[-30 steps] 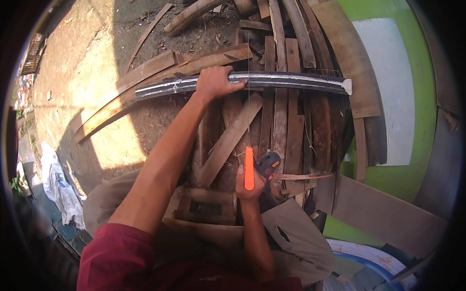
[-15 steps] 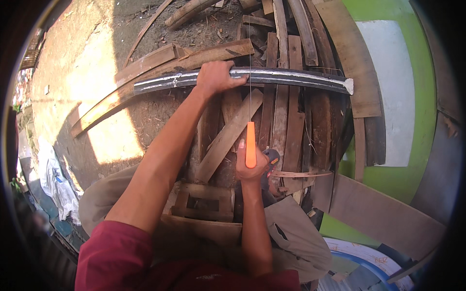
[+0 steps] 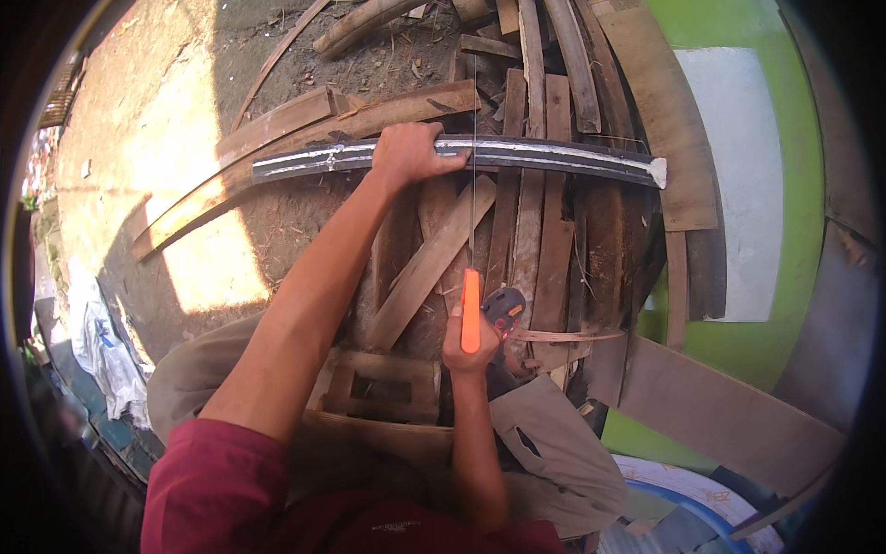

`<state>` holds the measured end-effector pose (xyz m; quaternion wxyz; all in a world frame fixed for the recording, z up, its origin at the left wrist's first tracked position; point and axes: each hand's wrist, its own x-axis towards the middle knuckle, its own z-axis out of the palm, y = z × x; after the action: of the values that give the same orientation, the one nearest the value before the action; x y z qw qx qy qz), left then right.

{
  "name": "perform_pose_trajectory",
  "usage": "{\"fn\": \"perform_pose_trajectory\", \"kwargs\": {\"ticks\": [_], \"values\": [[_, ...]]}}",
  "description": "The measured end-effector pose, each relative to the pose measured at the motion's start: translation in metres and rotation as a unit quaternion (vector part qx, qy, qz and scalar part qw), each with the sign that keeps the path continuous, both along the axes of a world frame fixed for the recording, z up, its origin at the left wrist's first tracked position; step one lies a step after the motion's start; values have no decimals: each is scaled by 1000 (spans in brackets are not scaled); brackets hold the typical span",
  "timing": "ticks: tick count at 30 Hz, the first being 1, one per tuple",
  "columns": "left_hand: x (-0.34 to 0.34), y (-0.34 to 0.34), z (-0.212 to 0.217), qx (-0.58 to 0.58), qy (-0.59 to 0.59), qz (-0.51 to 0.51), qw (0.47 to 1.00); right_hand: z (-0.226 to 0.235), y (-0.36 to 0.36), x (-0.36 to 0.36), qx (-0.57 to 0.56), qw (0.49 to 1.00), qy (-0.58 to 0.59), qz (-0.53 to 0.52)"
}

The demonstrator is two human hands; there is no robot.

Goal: The person uses a hand saw to cut a long metal strip while sitting on the ground. They hold the metal strip with one hand and saw with the other, repeatedly cutting along its length.

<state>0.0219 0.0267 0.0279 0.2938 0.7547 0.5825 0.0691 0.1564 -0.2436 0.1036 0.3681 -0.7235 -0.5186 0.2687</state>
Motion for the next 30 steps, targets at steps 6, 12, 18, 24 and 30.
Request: {"fn": "perform_pose_trajectory", "kwargs": {"ticks": [6, 12, 18, 24, 30], "values": [[5, -4, -6, 31, -5, -6, 999, 11, 28, 6, -40, 999, 13, -8], [2, -6, -5, 23, -4, -2, 1000, 9, -10, 0, 5, 999, -28, 15], [4, -7, -6, 41, -15, 11, 999, 10, 31, 1, -17, 1000, -14, 1], [6, -3, 5, -10, 6, -8, 1000, 10, -8, -2, 75, 995, -65, 27], [9, -2, 1, -19, 22, -12, 1000, 8, 39, 4, -20, 1000, -12, -11]]}}
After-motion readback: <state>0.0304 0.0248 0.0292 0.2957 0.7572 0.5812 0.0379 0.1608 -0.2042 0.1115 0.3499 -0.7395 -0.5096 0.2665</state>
